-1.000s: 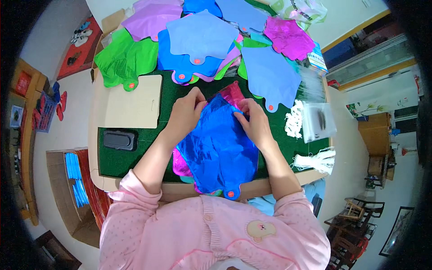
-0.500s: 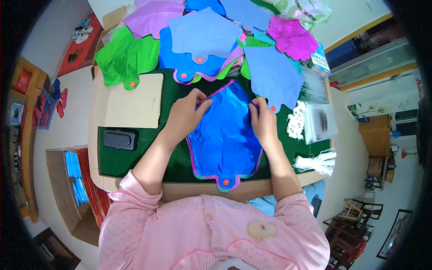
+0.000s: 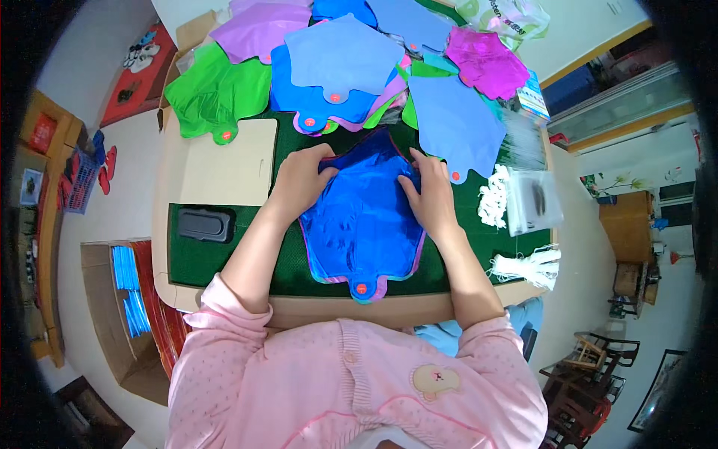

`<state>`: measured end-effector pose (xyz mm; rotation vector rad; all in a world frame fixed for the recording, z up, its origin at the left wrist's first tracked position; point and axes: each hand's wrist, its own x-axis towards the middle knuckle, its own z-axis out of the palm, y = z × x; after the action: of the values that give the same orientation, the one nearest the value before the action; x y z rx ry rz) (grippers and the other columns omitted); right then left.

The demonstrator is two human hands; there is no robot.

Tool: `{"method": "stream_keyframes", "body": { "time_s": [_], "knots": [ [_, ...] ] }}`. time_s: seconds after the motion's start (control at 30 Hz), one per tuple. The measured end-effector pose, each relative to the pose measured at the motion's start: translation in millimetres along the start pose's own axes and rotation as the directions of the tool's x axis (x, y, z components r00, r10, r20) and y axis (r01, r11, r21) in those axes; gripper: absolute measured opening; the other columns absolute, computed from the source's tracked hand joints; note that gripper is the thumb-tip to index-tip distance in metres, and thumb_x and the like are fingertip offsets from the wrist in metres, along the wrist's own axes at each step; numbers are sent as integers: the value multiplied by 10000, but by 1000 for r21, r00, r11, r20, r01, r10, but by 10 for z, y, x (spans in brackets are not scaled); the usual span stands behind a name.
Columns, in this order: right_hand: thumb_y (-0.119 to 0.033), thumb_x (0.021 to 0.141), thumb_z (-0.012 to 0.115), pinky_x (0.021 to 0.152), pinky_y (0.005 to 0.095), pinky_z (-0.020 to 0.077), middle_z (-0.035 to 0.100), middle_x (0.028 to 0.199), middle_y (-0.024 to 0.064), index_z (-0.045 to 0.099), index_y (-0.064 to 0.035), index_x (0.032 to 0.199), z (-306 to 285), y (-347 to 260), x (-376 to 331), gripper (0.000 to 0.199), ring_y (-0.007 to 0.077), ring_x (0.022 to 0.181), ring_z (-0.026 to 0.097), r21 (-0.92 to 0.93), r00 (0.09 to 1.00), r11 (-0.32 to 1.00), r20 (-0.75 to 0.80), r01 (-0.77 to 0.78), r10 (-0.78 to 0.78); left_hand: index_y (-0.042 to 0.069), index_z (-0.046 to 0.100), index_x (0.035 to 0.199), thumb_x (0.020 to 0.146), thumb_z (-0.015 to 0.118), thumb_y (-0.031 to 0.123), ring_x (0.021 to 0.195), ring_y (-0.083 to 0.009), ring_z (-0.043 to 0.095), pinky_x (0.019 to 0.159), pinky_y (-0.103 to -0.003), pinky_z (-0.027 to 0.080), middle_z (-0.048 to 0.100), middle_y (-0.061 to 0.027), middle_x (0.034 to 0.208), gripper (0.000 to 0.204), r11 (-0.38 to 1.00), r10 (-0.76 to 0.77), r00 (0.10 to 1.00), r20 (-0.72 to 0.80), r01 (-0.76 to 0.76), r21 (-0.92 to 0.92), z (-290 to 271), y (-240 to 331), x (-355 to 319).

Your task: Folding various colored pre-cut plastic sheets into small packets on a desk.

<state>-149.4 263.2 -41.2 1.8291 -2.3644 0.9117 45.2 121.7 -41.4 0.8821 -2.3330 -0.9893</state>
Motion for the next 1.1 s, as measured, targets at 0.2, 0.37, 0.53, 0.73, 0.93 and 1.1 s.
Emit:
{"method": "stream_keyframes", "body": {
  "time_s": [0.2,0.37,0.53,0.73,0.93,1.1],
  "knots": [
    [-114,760,657,800,366,411,519,934,135,547,-40,1126,22,21,3,390,301,900,490,-5,999,999,20,40,-39,48,592,988,713,657,99,926,-367,566,803,-426,449,610,-189,956,287,994,-98,991,93,92,66,-93,48,11],
    [-110,759,650,808,369,408,515,958,126,557,-47,1111,48,68,-4,370,300,915,483,-22,997,996,-2,81,-81,121,509,1187,645,692,73,1175,-365,398,994,-427,338,439,-168,1244,574,888,359,926,112,-376,265,-190,459,-382],
    [-103,762,642,830,373,407,519,995,123,557,-51,1117,31,43,-11,369,305,954,485,-21,997,998,34,65,-65,122,512,1183,656,675,90,1271,-359,326,1027,-492,285,378,-151,1361,553,860,275,791,546,-456,228,-90,563,-1041],
    [-61,800,587,866,346,416,584,1020,115,590,-36,1062,-169,-133,39,263,267,992,538,155,965,953,-70,260,-251,23,620,1018,777,627,96,984,-313,594,835,-351,469,638,-150,1006,252,993,108,940,324,-88,-74,-46,279,-853],
    [-118,836,599,719,234,427,603,831,45,603,6,963,-364,-142,-14,177,93,786,544,577,952,800,305,-164,-25,-1,652,899,759,700,179,602,-68,430,546,-285,400,605,-104,665,233,955,-76,983,164,119,-271,33,5,-548],
    [-111,777,666,624,224,412,566,710,19,608,4,906,-334,-128,-22,183,63,677,489,374,888,920,453,-112,-76,0,660,929,775,688,158,617,-53,441,546,-266,398,583,-31,652,222,922,-49,990,129,94,-376,55,74,-533]
  ]
}}
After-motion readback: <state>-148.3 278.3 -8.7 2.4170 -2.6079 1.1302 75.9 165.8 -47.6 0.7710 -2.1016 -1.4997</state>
